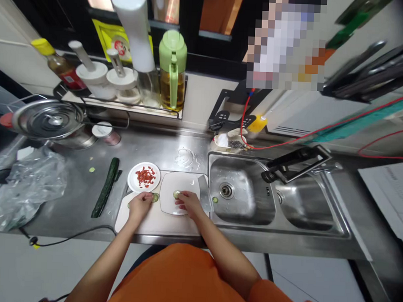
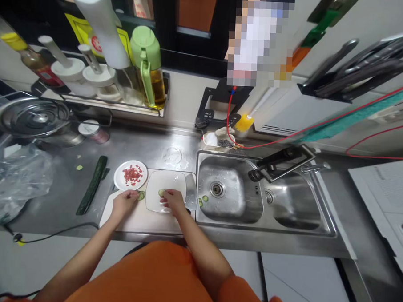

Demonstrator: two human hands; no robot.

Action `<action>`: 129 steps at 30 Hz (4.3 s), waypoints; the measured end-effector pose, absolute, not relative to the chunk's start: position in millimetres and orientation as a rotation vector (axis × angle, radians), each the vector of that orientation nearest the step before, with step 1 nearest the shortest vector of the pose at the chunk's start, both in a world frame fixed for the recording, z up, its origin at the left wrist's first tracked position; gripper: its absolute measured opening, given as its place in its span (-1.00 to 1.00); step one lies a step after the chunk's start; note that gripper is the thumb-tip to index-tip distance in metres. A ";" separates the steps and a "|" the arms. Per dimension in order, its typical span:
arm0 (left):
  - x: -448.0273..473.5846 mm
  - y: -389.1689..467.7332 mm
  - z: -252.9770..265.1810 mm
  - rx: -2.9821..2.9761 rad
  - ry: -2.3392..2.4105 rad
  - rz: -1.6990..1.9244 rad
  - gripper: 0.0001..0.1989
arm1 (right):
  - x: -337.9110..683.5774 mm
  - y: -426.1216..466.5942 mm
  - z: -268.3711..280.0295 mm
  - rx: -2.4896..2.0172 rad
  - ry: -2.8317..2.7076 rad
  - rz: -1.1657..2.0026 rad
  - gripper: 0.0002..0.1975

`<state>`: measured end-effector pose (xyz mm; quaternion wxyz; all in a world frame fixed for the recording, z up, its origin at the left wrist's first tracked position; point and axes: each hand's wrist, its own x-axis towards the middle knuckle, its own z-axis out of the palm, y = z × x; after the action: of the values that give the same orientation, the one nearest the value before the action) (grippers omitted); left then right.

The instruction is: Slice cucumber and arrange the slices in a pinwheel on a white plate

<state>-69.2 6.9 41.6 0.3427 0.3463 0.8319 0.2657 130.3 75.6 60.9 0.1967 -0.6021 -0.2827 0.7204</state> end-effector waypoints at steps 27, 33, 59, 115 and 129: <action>-11.7 98.0 60.8 1.417 1.771 0.748 -0.85 | 137.4 115.0 51.3 -1.629 -1.014 1.679 -0.78; -17.2 115.1 38.0 1.990 1.575 0.903 -0.81 | 128.3 124.9 41.1 -1.683 -1.041 1.608 -0.84; -27.3 115.6 5.1 2.298 1.473 0.822 -0.75 | 133.4 108.5 22.9 -1.605 -2.464 0.517 -0.85; -57.1 -8.2 38.0 1.201 2.270 0.698 -0.70 | 155.6 49.6 46.6 -1.289 -2.329 0.710 -0.82; -51.5 -0.2 53.9 0.440 1.838 0.997 -0.57 | 132.3 59.9 51.9 -1.368 -2.148 1.138 -0.82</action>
<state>-51.5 -0.2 53.9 0.4816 0.1804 0.7538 0.4090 132.3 59.9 51.9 0.1750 -0.4830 -0.7582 0.4015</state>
